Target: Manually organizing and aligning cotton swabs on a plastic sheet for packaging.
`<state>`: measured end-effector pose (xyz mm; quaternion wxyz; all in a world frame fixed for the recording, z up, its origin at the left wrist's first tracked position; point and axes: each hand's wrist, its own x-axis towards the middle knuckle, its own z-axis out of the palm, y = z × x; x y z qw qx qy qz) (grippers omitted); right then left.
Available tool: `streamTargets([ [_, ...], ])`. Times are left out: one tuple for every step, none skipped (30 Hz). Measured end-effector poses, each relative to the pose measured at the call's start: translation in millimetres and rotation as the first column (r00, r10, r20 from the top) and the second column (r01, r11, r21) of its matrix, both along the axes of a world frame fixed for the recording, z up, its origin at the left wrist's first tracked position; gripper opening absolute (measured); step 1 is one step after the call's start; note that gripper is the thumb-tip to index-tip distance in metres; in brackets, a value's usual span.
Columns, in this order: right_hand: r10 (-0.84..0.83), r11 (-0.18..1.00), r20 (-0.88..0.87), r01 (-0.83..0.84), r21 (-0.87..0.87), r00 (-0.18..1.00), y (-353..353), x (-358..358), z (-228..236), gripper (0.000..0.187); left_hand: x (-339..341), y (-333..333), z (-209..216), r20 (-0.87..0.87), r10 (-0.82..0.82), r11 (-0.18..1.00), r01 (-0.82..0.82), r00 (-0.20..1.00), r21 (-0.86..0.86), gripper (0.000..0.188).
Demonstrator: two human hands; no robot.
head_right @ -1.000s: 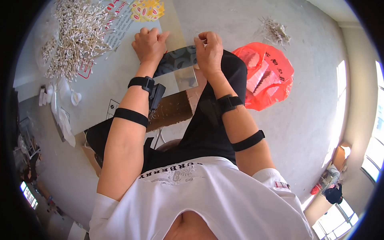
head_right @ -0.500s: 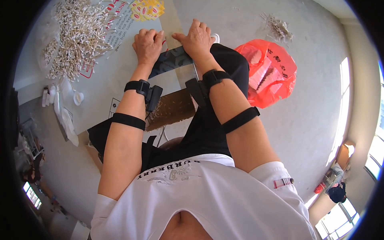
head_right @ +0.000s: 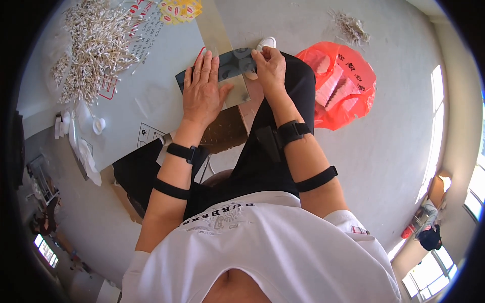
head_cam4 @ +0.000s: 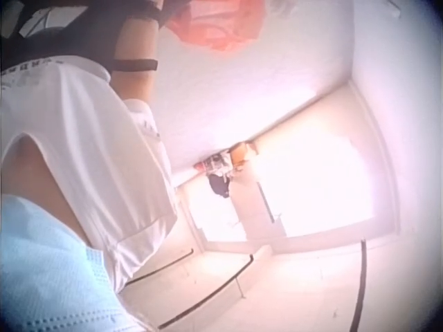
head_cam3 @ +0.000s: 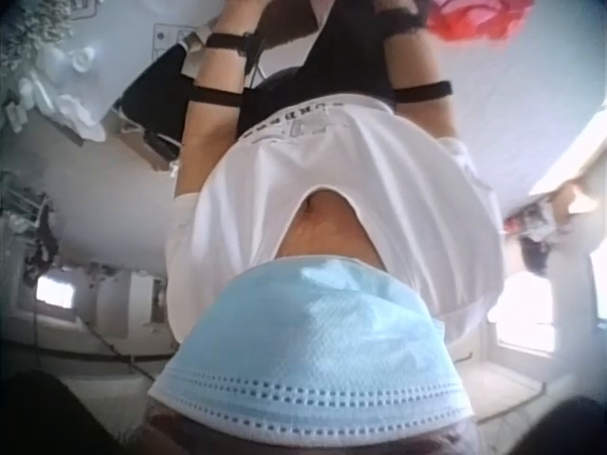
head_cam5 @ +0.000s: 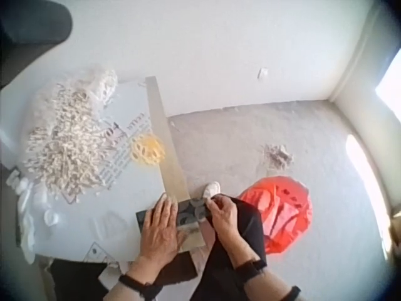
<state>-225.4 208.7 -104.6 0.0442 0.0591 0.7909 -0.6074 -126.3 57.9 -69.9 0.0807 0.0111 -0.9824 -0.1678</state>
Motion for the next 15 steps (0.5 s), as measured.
streamTargets([
  [-0.006, 0.996, 0.091, 0.014, -0.085, 0.996, -1.3, 1.6, 3.6, 0.035, -4.8, -2.1, 0.9, -0.011, -0.019, 1.000, 0.018, 1.000, -0.018, 0.072],
  [-0.007, 0.985, 0.179, 0.037, -0.168, 0.984, -2.4, 1.9, 6.4, 0.031, -10.5, -3.6, -0.7, -0.011, -0.020, 1.000, 0.020, 1.000, -0.022, 0.072],
  [-0.007, 0.984, 0.178, 0.038, -0.172, 0.984, -2.8, 2.5, 5.8, 0.031, -16.2, -4.4, -1.7, -0.014, -0.023, 0.999, 0.022, 1.000, -0.033, 0.072],
  [0.026, 0.971, 0.232, 0.030, -0.235, 0.972, -3.9, 3.2, 6.3, 0.028, -18.0, -5.2, -1.8, -0.017, -0.025, 0.999, 0.024, 1.000, -0.044, 0.072],
  [0.055, 0.956, 0.283, 0.032, -0.293, 0.958, -1.7, 3.3, 6.1, 0.025, -16.7, -2.7, -2.8, -0.018, -0.031, 0.999, 0.030, 0.999, -0.045, 0.072],
  [0.050, 0.955, 0.280, 0.036, -0.294, 0.959, -0.3, 4.0, 5.9, 0.025, -12.7, -0.1, -3.4, 0.001, -0.044, 0.999, 0.044, 0.999, -0.027, 0.073],
  [0.042, 0.958, 0.274, 0.039, -0.284, 0.961, 0.2, 5.3, 5.6, 0.024, -7.7, 2.5, -3.6, 0.019, -0.057, 0.998, 0.057, 0.998, -0.010, 0.074],
  [0.033, 0.960, 0.269, 0.043, -0.275, 0.963, 0.5, 7.4, 6.1, 0.022, 0.1, 6.1, -3.1, 0.018, -0.062, 0.998, 0.062, 0.998, -0.013, 0.074],
  [0.029, 0.959, 0.267, 0.048, -0.278, 0.963, 1.2, 9.2, 6.6, 0.022, 9.8, 11.2, -2.3, 0.039, -0.065, 0.998, 0.065, 0.997, 0.009, 0.074],
  [0.021, 0.953, 0.275, 0.063, -0.295, 0.961, 1.6, 10.7, 7.1, 0.023, 18.7, 16.0, -1.3, 0.060, -0.068, 0.997, 0.066, 0.996, 0.031, 0.074],
  [0.018, 0.947, 0.283, 0.074, -0.313, 0.959, 1.0, 12.0, 7.3, 0.023, 26.4, 19.5, -0.2, 0.059, -0.067, 0.997, 0.066, 0.996, 0.026, 0.074],
  [0.020, 0.945, 0.281, 0.073, -0.318, 0.960, 0.7, 13.3, 7.7, 0.023, 33.4, 22.9, 0.8, 0.082, -0.100, 0.995, 0.097, 0.992, 0.031, 0.075],
  [0.021, 0.935, 0.310, 0.091, -0.343, 0.950, 0.6, 14.6, 8.2, 0.023, 40.2, 25.4, 1.8, 0.106, -0.131, 0.991, 0.128, 0.986, 0.036, 0.075],
  [0.021, 0.923, 0.337, 0.111, -0.369, 0.941, 1.9, 14.7, 6.5, 0.023, 45.4, 27.0, 5.4, 0.116, -0.163, 0.986, 0.158, 0.980, 0.051, 0.072],
  [0.023, 0.921, 0.334, 0.110, -0.374, 0.942, 3.6, 15.4, 4.8, 0.023, 51.8, 27.2, 9.4, 0.113, -0.163, 0.986, 0.158, 0.980, 0.046, 0.072],
])
